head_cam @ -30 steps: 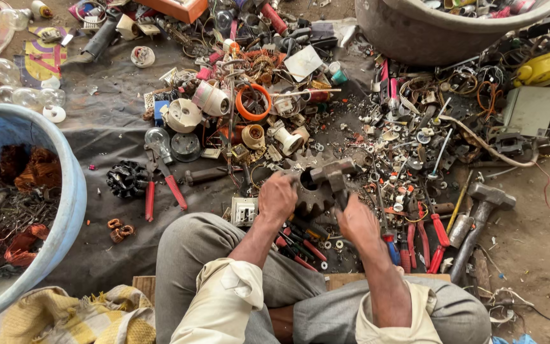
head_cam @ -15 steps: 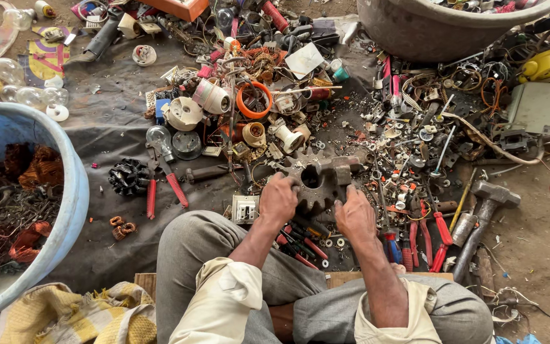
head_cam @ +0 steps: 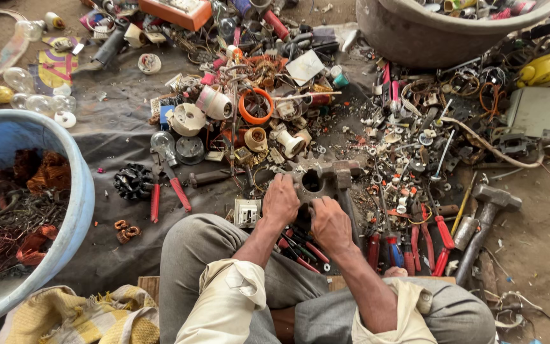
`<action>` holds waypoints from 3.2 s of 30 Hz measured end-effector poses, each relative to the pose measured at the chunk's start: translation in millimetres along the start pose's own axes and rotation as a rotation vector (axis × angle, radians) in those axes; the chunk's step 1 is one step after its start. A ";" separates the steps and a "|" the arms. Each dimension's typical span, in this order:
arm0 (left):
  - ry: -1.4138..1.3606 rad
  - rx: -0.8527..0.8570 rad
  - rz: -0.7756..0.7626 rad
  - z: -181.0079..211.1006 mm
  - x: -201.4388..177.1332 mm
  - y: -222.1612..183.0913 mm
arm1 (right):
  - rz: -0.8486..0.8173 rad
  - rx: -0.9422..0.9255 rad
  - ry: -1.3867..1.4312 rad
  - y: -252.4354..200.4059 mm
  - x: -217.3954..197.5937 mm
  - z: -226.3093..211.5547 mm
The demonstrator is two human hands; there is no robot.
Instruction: The person uses a hammer and other hand tools to dismantle and sort through a large pile of scrap electrical components, wires, and metal gears on the ground.
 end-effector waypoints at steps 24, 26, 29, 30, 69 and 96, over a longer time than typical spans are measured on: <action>-1.559 -0.583 0.157 -23.7 -29.0 7.2 | -0.065 0.918 1.869 -3.7 15.6 13.3; -1.638 -0.610 0.186 -21.6 -40.7 6.1 | 0.028 0.835 1.862 12.2 6.0 -14.9; -1.761 -0.623 0.203 -17.2 -50.2 -0.9 | 0.099 0.743 1.830 46.0 -19.0 -99.0; -1.816 -0.621 0.207 -16.6 -51.1 -2.5 | 0.087 0.730 1.776 58.1 -25.3 -137.9; -0.978 -0.419 -0.166 31.1 -30.5 -17.0 | -0.522 0.490 0.494 -17.4 -45.4 27.0; 0.537 -0.107 -0.203 -47.0 -23.3 22.1 | -0.069 0.294 0.446 -16.5 -74.5 31.8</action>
Point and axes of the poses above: each hand's wrist, its own y-axis towards the middle knuckle, its own x-axis out of the palm, z = x × y, the point moved 5 cm from there along y, towards the middle knuckle, and after that the axes turned 1 degree about -x, right-handed, at the moved point
